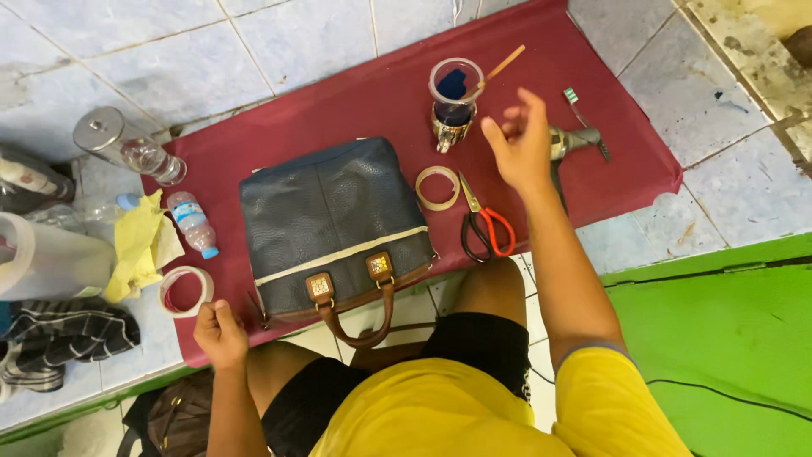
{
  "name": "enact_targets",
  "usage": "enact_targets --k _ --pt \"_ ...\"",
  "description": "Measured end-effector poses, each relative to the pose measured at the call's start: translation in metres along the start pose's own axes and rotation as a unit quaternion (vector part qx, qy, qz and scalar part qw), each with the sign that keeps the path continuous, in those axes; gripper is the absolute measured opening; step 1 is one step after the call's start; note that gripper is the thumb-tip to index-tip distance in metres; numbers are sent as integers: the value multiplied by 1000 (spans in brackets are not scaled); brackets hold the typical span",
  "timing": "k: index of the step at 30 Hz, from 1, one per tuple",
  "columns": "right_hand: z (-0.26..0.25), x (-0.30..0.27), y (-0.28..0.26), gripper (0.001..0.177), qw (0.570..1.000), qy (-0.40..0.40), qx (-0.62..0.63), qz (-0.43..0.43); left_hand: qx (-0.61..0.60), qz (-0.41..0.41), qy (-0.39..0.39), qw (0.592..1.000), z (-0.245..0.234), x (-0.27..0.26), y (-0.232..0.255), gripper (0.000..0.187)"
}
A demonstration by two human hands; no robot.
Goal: The person uses a hairdryer to dry a taped section of a dark handbag, then paints the exposed area with a brush. The person repeatedly dips the brush into a container and applies paint to the handbag surface.
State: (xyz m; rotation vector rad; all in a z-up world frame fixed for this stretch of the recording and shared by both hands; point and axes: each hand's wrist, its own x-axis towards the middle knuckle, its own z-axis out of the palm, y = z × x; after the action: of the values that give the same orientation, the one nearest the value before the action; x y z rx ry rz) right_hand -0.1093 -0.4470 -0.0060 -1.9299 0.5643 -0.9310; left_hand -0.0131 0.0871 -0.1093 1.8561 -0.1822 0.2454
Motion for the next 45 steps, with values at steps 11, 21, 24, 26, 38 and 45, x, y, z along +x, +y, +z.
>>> enact_targets --k 11,21,24,26,38,45 --pt "27 91 -8 28 938 -115 -293 -148 54 40 20 998 -3 3 -39 50" --pt "11 76 -24 27 927 -134 -277 -212 76 45 16 996 -6 -6 -64 47" --pt "1 51 -33 31 925 -94 -308 -204 109 60 22 992 -6 -7 -71 42" --pt "4 44 -23 31 922 -90 -324 -193 111 54 21 992 -6 -8 -69 42" --pt "21 12 21 26 912 25 -239 -331 140 56 23 988 -6 -6 -65 44" --pt "26 8 16 29 916 23 -203 -345 149 66 29 986 -5 -3 -63 45"
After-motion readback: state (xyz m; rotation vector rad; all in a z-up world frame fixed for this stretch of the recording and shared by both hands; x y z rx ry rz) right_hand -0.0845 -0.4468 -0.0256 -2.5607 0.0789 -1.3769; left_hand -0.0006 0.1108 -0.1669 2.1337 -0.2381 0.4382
